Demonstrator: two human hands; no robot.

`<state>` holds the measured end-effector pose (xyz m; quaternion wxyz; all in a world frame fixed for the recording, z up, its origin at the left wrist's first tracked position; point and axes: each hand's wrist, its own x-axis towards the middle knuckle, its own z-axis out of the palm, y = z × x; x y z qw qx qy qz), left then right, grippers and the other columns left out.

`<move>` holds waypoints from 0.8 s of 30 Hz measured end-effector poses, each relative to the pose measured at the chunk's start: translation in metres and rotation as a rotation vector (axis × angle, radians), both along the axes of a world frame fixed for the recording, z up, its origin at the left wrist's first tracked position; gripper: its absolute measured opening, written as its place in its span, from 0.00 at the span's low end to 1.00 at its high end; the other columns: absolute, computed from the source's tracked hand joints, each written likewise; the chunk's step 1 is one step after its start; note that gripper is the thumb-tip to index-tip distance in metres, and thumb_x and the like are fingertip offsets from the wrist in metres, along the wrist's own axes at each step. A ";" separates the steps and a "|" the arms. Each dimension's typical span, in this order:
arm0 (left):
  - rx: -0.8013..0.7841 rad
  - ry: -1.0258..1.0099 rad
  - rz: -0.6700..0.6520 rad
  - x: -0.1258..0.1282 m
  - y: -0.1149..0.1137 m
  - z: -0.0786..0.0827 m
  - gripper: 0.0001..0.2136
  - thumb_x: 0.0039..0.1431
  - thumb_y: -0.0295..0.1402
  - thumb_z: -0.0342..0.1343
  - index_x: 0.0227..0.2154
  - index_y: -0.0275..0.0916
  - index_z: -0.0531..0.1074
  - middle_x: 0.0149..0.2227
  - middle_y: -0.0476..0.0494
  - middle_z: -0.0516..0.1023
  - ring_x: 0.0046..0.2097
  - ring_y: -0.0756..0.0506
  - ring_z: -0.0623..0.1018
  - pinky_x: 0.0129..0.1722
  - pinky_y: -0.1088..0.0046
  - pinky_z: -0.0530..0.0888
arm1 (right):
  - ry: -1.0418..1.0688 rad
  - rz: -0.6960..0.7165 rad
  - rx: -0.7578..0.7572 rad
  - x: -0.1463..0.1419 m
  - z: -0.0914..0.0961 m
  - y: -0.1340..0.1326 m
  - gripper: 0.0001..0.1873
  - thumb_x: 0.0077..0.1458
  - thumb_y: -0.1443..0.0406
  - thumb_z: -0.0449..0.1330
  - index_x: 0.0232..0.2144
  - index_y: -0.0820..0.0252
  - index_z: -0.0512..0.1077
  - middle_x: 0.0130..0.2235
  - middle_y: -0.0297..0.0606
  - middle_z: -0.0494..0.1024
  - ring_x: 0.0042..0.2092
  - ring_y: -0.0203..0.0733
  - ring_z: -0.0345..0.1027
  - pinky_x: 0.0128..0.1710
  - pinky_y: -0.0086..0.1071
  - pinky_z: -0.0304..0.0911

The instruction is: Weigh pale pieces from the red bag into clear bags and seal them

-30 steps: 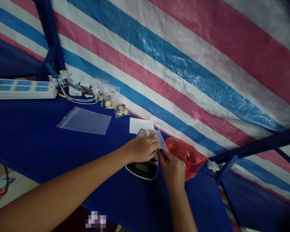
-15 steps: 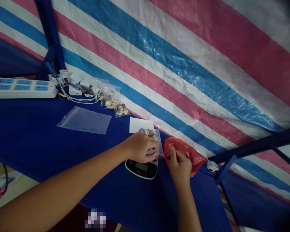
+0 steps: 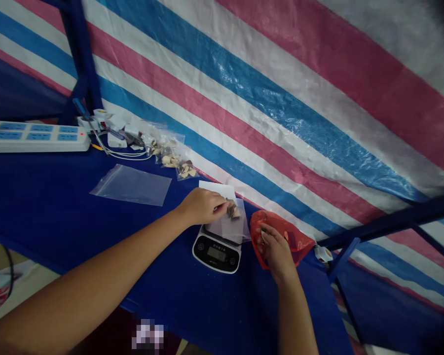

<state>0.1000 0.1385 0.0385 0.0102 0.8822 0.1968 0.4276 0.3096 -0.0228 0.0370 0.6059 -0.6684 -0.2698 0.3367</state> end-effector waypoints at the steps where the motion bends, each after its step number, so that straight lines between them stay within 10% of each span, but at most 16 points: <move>1: 0.003 0.003 -0.001 0.000 0.000 0.000 0.19 0.64 0.34 0.49 0.18 0.38 0.71 0.18 0.49 0.72 0.22 0.51 0.68 0.24 0.71 0.56 | -0.001 -0.009 -0.007 -0.001 0.001 0.000 0.26 0.38 0.57 0.69 0.42 0.57 0.74 0.36 0.37 0.79 0.28 0.36 0.68 0.23 0.29 0.61; 24: 0.006 0.035 0.028 0.000 0.004 -0.003 0.18 0.64 0.35 0.48 0.19 0.38 0.72 0.19 0.49 0.72 0.23 0.51 0.70 0.24 0.73 0.58 | -0.511 -0.057 0.039 0.019 -0.021 0.002 0.20 0.50 0.53 0.59 0.41 0.58 0.75 0.38 0.40 0.78 0.36 0.43 0.70 0.29 0.31 0.63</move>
